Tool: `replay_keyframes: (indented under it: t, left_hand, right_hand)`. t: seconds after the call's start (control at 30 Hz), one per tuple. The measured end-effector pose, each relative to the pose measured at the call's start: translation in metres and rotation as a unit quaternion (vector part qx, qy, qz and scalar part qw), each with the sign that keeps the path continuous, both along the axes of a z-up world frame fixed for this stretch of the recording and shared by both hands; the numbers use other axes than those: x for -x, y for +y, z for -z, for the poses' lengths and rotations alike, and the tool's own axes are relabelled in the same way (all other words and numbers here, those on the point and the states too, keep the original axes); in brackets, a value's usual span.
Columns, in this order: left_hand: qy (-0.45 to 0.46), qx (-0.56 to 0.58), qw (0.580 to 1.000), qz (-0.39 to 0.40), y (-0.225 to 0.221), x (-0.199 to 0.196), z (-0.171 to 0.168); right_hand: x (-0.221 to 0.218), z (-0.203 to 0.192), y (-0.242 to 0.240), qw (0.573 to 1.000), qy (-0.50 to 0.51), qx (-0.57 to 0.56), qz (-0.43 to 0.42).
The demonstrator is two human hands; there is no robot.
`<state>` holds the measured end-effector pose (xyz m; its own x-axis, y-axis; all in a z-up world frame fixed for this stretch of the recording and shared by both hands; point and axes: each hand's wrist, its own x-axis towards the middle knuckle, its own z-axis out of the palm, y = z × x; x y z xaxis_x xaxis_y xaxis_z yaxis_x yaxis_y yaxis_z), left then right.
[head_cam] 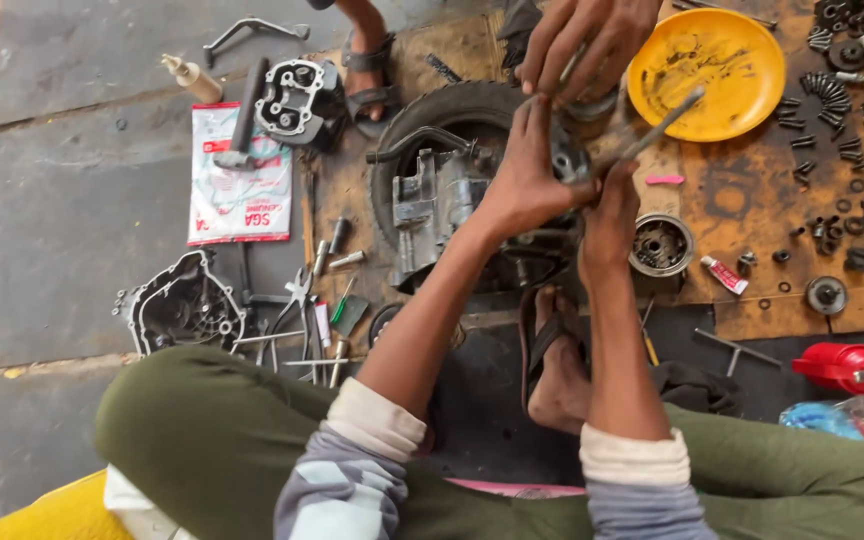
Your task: The recorder is disassembling and cleaning various motorcycle engine components with a coworker.
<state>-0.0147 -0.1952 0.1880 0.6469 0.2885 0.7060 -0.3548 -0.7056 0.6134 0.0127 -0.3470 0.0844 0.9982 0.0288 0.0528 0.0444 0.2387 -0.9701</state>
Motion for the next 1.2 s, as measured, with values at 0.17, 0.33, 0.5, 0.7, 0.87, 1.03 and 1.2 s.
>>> replay_keyframes:
  t: [0.17,0.33,0.5,0.7,0.87,1.03,1.2]
  left_hand:
    - [0.231,0.044,0.965,0.115,0.006,-0.035,0.012]
    - [0.233,0.192,0.914,0.27,0.007,-0.075,0.032]
    - [0.336,0.133,0.895,0.261,0.014,-0.06,0.042]
    - [0.248,0.291,0.828,0.409,0.028,-0.048,0.024]
    - [0.188,0.2,0.932,0.236,0.028,-0.04,-0.008]
    - [0.147,0.22,0.948,0.174,0.044,-0.029,-0.026]
    - [0.068,0.258,0.957,0.111,0.054,-0.038,-0.021]
  right_hand:
    - [0.039,-0.032,0.007,0.985,-0.03,-0.133,-0.102]
    - [0.038,-0.03,0.02,0.979,-0.079,-0.166,-0.082]
    - [0.048,-0.036,0.016,0.972,-0.056,-0.213,-0.078]
    - [0.046,-0.048,0.025,0.975,-0.039,-0.203,-0.077]
    - [0.023,-0.047,0.025,0.975,-0.067,-0.194,-0.082]
    - [-0.027,-0.046,0.031,0.96,-0.1,-0.195,-0.172]
    - [-0.072,-0.055,0.048,0.949,-0.135,-0.136,-0.249]
